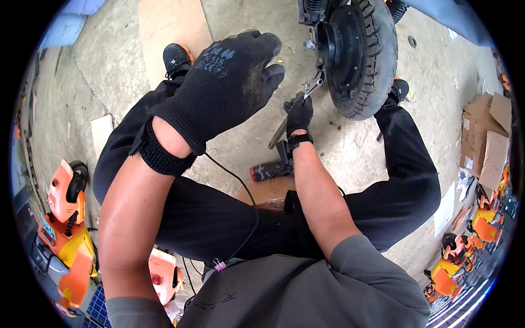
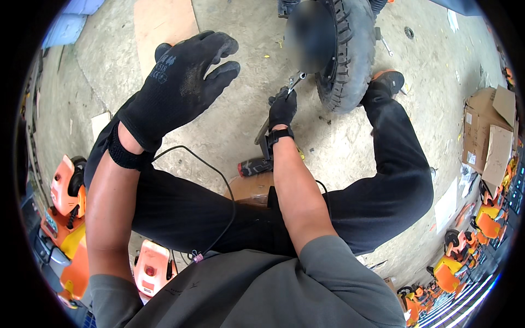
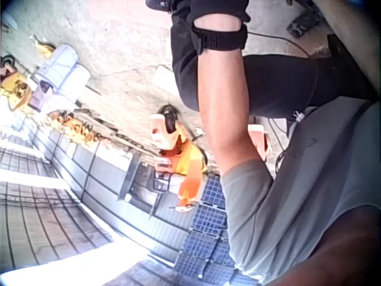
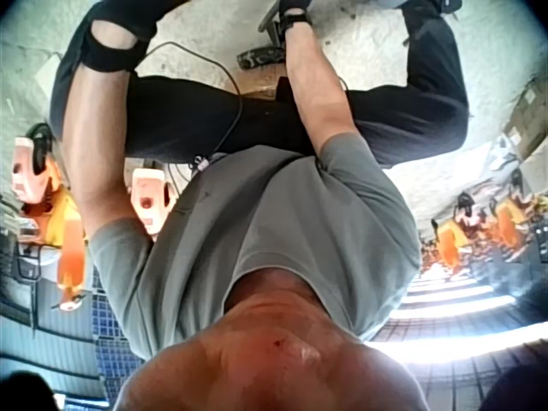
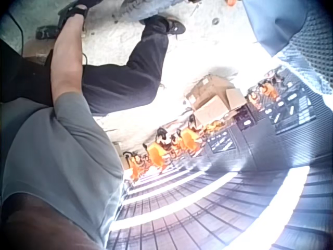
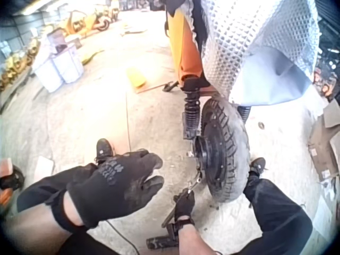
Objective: The person uses a wrench and a socket wrench to tighten and loosen bolts on the rear wheel assembly of an electric scooter. They alternate between using the tools and rotating the wheel by hand.
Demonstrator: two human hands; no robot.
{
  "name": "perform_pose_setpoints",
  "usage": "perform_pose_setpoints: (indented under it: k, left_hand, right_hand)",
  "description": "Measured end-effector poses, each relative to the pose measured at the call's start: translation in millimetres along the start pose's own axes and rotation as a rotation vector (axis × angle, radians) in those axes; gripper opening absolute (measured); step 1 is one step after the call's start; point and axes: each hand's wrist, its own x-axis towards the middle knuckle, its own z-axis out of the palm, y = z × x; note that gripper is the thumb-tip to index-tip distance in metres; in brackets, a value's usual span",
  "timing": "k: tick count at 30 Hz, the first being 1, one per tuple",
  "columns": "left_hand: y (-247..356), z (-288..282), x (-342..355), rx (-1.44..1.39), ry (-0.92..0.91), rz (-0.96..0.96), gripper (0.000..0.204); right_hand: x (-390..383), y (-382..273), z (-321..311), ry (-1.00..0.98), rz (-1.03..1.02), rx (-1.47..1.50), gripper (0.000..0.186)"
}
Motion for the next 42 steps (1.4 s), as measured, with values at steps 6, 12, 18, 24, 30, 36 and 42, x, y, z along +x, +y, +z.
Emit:
perform_pose_setpoints:
  k: [6,12,18,24,30,36,42]
  left_hand:
    - [-1,2,-2,-0.010,0.004,-0.013,0.028]
    - [4,1,-1,0.012,-0.014,-0.039,0.028]
    - [8,-2,-1,0.038,-0.024,-0.067,0.027]
    - [3,3,-5,0.062,0.004,-0.022,0.028]
    - [4,4,-4,0.090,-0.013,-0.022,0.029]
    - [5,3,-3,0.085,0.006,-0.002,0.029]
    - [9,1,0,0.083,0.002,-0.002,0.028]
  right_hand:
    - [-4,-7,-1,-0.053,0.133,0.206,0.021]
    - [1,-1,-8,-0.095,0.152,0.269,0.021]
    - [8,4,-6,-0.070,0.089,0.118,0.020]
    - [13,12,-10,-0.039,-0.002,0.004,0.019]
    - [5,5,-11,-0.077,0.040,0.101,0.023]
    - [-2,-14,-24,-0.228,0.270,0.408,0.035]
    - [9,-27,-46,-0.462,0.341,0.387,0.056]
